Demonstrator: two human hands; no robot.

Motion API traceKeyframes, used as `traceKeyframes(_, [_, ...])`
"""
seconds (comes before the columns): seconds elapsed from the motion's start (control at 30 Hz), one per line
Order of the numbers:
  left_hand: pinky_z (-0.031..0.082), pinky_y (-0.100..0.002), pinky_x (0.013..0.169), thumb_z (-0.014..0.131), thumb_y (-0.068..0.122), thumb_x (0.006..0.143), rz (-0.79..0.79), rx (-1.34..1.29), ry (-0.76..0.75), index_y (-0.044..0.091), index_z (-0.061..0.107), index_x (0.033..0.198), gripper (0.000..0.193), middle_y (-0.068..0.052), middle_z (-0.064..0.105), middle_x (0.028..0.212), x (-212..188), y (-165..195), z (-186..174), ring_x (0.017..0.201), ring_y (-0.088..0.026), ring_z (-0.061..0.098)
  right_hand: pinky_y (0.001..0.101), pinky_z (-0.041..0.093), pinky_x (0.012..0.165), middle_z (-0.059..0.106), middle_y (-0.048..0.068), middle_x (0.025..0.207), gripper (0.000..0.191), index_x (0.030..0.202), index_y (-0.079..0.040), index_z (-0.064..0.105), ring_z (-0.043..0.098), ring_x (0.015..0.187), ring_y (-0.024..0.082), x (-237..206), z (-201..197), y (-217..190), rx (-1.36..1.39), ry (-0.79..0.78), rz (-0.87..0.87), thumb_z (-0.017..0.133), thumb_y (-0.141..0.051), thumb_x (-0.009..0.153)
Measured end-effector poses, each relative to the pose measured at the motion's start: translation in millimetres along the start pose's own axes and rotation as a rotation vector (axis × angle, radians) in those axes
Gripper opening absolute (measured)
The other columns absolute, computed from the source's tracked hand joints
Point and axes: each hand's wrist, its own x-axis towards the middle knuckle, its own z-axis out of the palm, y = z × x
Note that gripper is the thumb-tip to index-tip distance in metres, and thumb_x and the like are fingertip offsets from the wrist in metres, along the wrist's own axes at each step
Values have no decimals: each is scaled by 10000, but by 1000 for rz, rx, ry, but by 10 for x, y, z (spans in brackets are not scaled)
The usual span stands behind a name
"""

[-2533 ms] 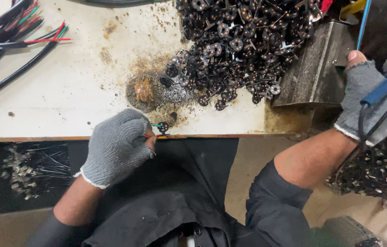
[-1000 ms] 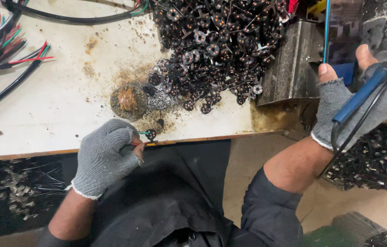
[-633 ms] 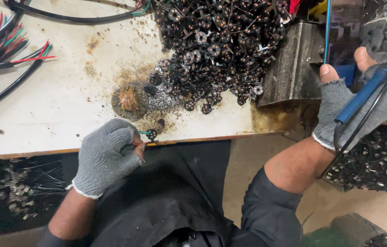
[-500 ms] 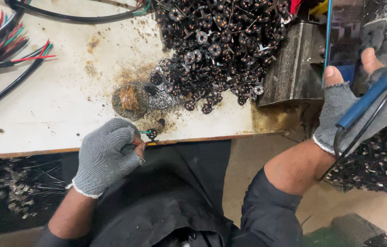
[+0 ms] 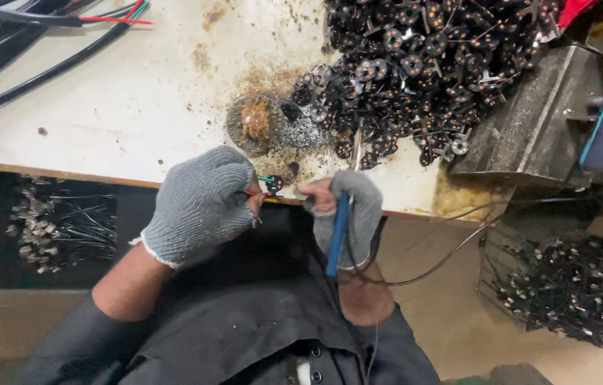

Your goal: The person solders colored wires onto small black electrical plug components at a workbench. They hold a component in one gloved hand, position a stripped wire end against its terminal, and apply a soldering iron to join them, placing finished pieces aside and repeating the process on successive components.

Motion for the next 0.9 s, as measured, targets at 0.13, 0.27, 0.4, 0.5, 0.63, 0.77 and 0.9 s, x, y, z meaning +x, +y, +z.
traceKeyframes(0.13, [518,-446,662,780,201,744,17,26,-19,113,671,802,151,-108,642,867,-7,-38,-9,784,-337,667,363,594,842,754,165,1053,250,812,-85,608,755,937,297,106,37,10,-393,-121,-384,785,-234,908])
traceKeyframes(0.27, [514,-451,671,777,205,762,58,19,-17,114,659,828,163,-113,632,880,-32,-84,-10,807,-349,662,368,589,807,766,134,1029,201,914,-91,676,755,889,298,175,57,-14,-471,-197,-365,823,-222,872])
traceKeyframes(0.4, [510,-452,673,782,209,768,73,19,5,122,649,837,173,-103,629,892,-46,-85,23,815,-346,658,359,584,749,775,96,946,301,1053,-52,775,747,808,272,167,97,15,-501,-175,-264,864,-229,825])
traceKeyframes(0.5, [492,-462,654,812,231,787,63,67,27,141,642,821,195,-93,618,872,-58,-57,57,797,-339,648,348,582,757,776,94,971,268,1012,-75,749,743,813,265,122,143,48,-484,-105,-309,879,-217,826])
traceKeyframes(0.63, [492,-452,661,811,224,760,86,75,69,137,630,859,223,-87,633,934,-58,-44,88,822,-336,648,355,556,718,780,80,914,251,965,-100,764,718,750,270,87,154,75,-549,-67,-307,905,-205,786])
traceKeyframes(0.77, [492,-447,662,818,216,757,84,80,65,146,639,883,230,-78,640,957,-53,-40,114,832,-327,652,344,576,753,764,75,914,282,1003,-98,766,748,819,261,101,129,87,-501,-106,-223,915,-219,795])
traceKeyframes(0.9, [485,-445,649,837,214,761,54,110,69,146,645,889,240,-77,631,944,-61,-36,132,818,-320,649,341,593,832,766,82,1007,303,1072,-90,728,759,917,265,122,121,94,-409,-123,-266,904,-183,844])
